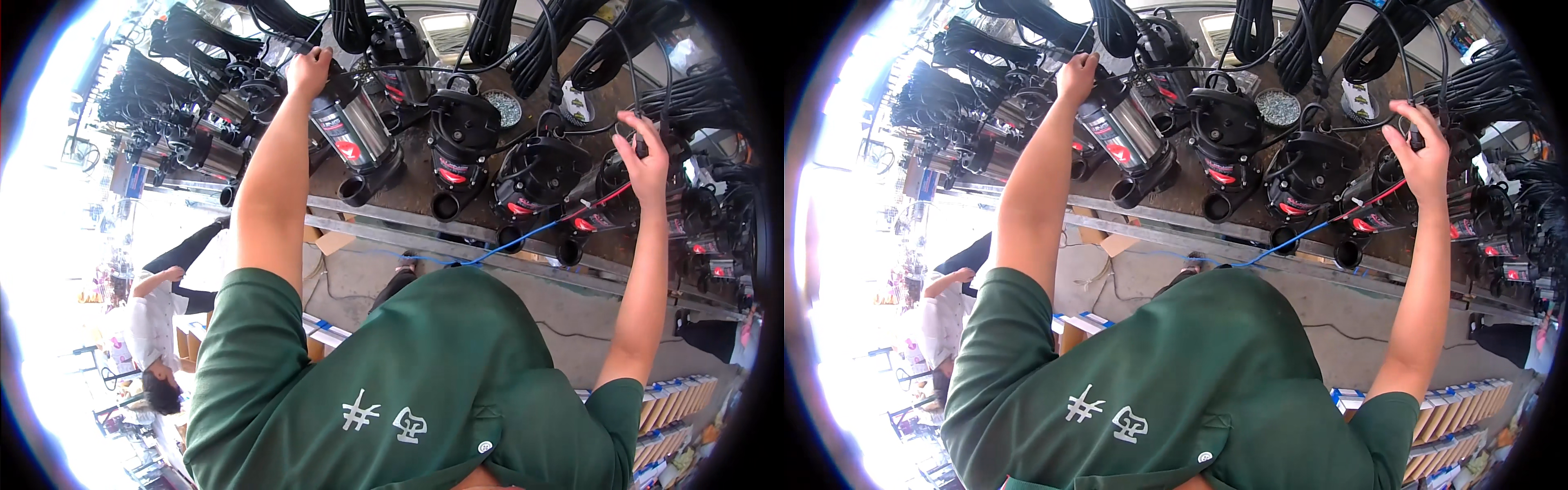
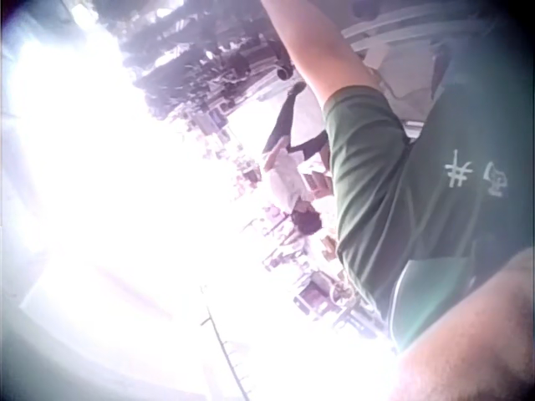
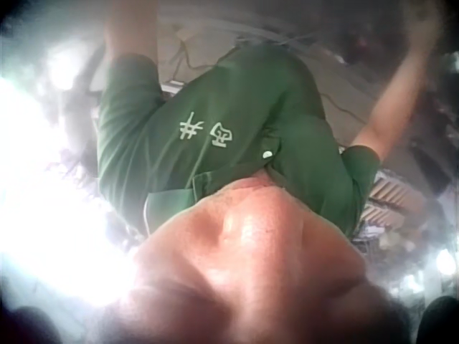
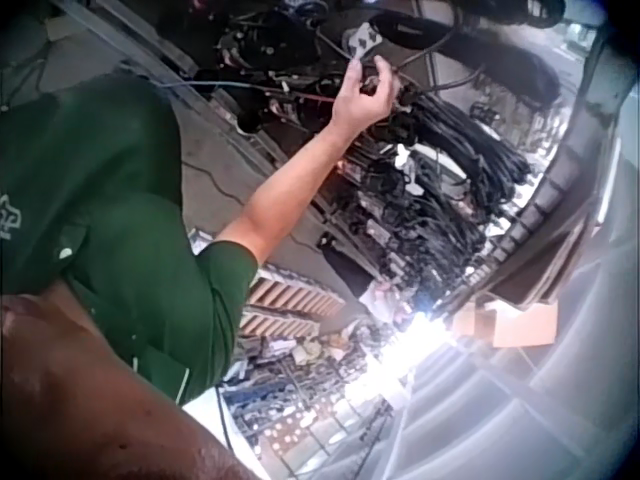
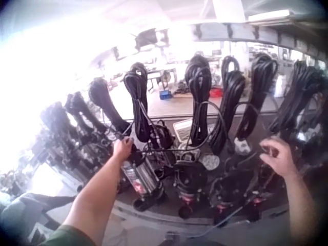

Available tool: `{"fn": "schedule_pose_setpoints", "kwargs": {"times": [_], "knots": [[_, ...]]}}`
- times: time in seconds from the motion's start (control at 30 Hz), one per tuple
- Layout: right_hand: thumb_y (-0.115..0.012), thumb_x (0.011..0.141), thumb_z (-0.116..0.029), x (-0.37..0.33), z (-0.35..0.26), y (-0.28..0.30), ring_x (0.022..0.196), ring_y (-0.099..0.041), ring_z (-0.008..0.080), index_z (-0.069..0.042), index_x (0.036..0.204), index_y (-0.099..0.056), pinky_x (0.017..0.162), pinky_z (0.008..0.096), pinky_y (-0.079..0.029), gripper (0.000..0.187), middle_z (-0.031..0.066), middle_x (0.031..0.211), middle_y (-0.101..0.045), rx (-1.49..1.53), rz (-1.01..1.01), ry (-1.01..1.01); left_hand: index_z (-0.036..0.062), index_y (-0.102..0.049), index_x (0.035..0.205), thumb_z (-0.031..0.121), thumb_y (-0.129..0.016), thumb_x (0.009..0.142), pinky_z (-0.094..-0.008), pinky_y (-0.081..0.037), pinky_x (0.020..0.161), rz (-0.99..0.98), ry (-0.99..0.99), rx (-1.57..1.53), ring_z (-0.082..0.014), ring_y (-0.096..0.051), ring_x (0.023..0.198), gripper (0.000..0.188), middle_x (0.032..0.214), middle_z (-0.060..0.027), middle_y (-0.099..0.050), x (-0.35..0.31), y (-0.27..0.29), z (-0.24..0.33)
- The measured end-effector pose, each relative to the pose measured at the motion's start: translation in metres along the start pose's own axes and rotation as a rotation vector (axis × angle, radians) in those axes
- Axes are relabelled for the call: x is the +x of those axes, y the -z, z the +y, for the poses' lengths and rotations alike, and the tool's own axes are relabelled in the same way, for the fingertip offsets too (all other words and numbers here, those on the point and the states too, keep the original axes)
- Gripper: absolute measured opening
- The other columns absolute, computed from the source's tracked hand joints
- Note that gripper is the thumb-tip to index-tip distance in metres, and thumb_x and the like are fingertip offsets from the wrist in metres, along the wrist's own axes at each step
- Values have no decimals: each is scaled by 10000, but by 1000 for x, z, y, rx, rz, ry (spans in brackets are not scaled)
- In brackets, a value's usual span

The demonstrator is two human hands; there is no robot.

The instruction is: The person works on a series of industrial pumps on an assembly line, handling cables and checking connections on multiple units.

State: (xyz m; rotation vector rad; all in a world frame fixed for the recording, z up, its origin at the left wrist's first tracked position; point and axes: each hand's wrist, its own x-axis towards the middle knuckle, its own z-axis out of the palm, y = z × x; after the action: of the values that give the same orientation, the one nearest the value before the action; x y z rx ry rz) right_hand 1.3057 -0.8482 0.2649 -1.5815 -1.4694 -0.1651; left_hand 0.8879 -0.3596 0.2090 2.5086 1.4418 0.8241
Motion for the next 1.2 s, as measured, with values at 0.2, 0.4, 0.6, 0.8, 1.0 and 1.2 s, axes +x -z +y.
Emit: {"fn": "schedule_pose_setpoints", "kwargs": {"times": [0.2,0.4,0.6,0.8,1.0,1.2], "knots": [[-754,946,-138,0,14,-3,734,-530,128,43,915,-625,730,250,-453,224,58,796,-589,-64,45,-139,103,-747,1095,502,-514,988,-468,-495,918,-36,22,-24,-416,-663,1069,474,1079,-202,-727,11,-5,-16],[-710,992,-235,-4,18,-5,665,-394,135,25,884,-570,644,261,-405,315,77,715,-430,-133,99,-152,106,-728,1189,425,-447,1028,-482,-491,951,27,-271,56,-432,-653,1086,454,1167,-190,-720,35,-25,-57],[-698,963,-175,3,6,-15,636,-506,148,-4,894,-589,601,306,-419,214,76,732,-532,-197,34,-176,85,-720,1066,285,-510,987,-477,-522,812,-10,-452,211,-401,-690,973,301,1051,-183,-732,54,-23,-108],[-732,919,-215,8,-21,-12,737,-659,338,-32,829,-653,642,413,-490,219,143,788,-662,-285,115,-41,16,-683,788,218,-512,880,-393,-465,732,-147,-64,-170,-287,-633,749,280,783,-151,-682,58,-12,-84],[-717,916,-254,2,-16,-8,771,-670,330,-58,817,-658,668,430,-500,228,127,789,-665,-290,117,-93,13,-619,687,153,-455,881,-326,-464,712,-240,-289,-301,-186,-618,706,290,697,-92,-642,66,-15,-78],[-713,913,-250,5,-13,-18,782,-669,332,-65,844,-669,691,441,-510,202,123,804,-669,-312,128,-60,20,-612,688,212,-466,882,-334,-437,688,-171,-343,-253,-187,-596,709,310,711,-82,-627,37,-2,-100]]}}
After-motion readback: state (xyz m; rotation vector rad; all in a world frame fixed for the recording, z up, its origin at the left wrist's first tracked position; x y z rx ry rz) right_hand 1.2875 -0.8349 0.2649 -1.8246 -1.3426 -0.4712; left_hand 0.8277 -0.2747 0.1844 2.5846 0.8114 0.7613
